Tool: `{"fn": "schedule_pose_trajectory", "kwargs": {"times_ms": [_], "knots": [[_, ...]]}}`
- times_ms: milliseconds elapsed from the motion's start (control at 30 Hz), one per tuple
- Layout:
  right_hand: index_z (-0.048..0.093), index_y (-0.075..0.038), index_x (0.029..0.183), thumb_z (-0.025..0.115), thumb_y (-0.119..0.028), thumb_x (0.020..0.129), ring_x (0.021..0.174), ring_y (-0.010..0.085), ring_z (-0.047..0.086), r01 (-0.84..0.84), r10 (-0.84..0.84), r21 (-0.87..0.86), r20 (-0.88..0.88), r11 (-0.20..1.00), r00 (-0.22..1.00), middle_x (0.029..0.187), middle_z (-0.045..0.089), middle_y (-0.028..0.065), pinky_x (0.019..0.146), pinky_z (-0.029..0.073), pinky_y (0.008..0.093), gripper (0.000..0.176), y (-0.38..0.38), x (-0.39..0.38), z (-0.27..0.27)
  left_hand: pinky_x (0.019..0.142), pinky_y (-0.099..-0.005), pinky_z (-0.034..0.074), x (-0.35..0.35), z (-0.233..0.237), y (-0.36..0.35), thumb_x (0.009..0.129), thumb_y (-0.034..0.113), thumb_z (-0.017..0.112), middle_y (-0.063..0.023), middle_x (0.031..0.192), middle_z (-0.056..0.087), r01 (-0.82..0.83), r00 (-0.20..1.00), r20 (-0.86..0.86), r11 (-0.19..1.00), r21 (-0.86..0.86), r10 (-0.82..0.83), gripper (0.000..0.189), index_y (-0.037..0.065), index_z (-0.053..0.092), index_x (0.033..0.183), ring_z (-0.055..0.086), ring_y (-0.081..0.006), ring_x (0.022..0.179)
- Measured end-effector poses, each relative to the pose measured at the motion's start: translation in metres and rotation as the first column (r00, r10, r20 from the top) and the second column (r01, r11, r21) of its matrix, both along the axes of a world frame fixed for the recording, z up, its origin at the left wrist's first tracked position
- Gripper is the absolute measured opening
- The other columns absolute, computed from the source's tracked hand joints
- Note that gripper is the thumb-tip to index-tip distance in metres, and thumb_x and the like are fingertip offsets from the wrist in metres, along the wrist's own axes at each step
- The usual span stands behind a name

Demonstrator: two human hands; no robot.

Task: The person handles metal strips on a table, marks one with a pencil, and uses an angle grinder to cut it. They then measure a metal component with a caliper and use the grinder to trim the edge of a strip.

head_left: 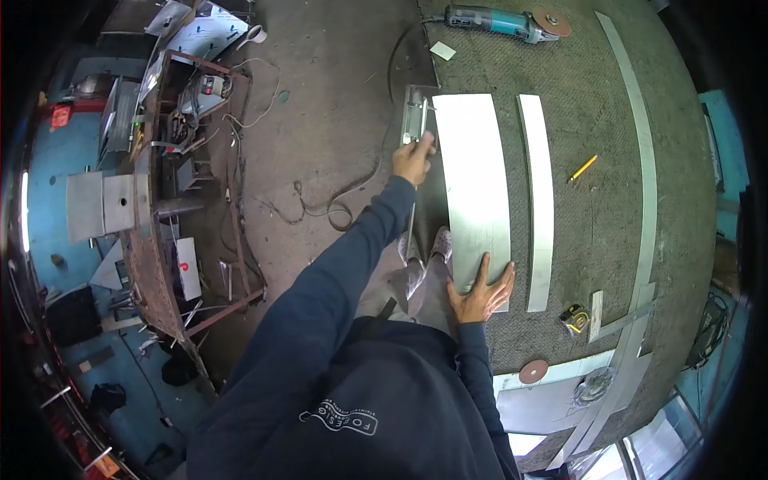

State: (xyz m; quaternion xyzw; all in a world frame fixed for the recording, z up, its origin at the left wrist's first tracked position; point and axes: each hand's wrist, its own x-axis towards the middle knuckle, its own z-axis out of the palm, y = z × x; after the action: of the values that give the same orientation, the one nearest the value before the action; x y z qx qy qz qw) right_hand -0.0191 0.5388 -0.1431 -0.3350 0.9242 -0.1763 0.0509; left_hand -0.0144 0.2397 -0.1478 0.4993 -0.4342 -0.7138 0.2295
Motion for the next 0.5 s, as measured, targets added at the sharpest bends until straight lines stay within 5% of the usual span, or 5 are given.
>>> {"fn": "schedule_pose_trajectory", "kwargs": {"times_ms": [67, 133, 300, 500], "knots": [[0.043, -0.020, 0.147, 0.084, -0.042, 0.061, 0.140, 0.0455, 0.023, -0.009, 0.011, -0.056, 0.032, 0.998, 0.999, 0.154, 0.021, 0.0254, 0.111, 0.026, 0.0594, 0.097, -0.001, -0.006, 0.007, 0.038, -0.0176, 0.027, 0.012, 0.013, -0.011, 0.102, 0.049, 0.045, 0.0011, 0.075, 0.053, 0.080, 0.993, -0.094, 0.993, 0.084, -0.072, 0.056, 0.000, 0.059, 0.125, 0.035, -0.0020, 0.047], [0.045, -0.016, 0.145, 0.083, -0.042, 0.063, 0.139, 0.0452, 0.025, -0.018, 0.026, -0.107, 0.070, 0.994, 0.997, 0.153, 0.024, 0.0257, 0.111, 0.025, 0.0593, 0.093, -0.002, -0.017, 0.016, 0.038, -0.0176, 0.027, 0.032, 0.032, -0.014, 0.102, 0.048, 0.046, 0.0016, 0.074, 0.053, 0.163, 0.983, -0.100, 0.984, 0.073, -0.155, 0.056, -0.001, 0.058, 0.126, 0.035, -0.0018, 0.047], [0.061, -0.005, 0.124, 0.075, -0.019, 0.082, 0.127, 0.0407, 0.048, -0.098, 0.192, -0.447, 0.169, 0.889, 0.967, 0.138, 0.048, 0.0230, 0.105, 0.041, 0.0462, 0.046, -0.056, -0.077, 0.046, 0.041, -0.0177, 0.034, 0.061, 0.067, -0.011, 0.102, 0.041, 0.051, 0.0007, 0.071, 0.057, 0.300, 0.952, -0.049, 0.953, -0.047, -0.303, 0.046, -0.002, 0.060, 0.116, 0.044, -0.0017, 0.049], [0.060, -0.003, 0.129, 0.067, -0.013, 0.090, 0.111, 0.0312, 0.064, -0.247, 0.506, -0.669, 0.222, 0.701, 0.834, 0.124, 0.064, 0.0184, 0.098, 0.048, 0.0378, 0.040, -0.142, -0.125, 0.093, 0.043, -0.0182, 0.040, 0.080, 0.087, -0.021, 0.101, 0.037, 0.054, -0.0063, 0.078, 0.067, 0.561, 0.826, 0.035, 0.813, -0.157, -0.563, 0.037, 0.001, 0.065, 0.103, 0.055, -0.0042, 0.053]]}}
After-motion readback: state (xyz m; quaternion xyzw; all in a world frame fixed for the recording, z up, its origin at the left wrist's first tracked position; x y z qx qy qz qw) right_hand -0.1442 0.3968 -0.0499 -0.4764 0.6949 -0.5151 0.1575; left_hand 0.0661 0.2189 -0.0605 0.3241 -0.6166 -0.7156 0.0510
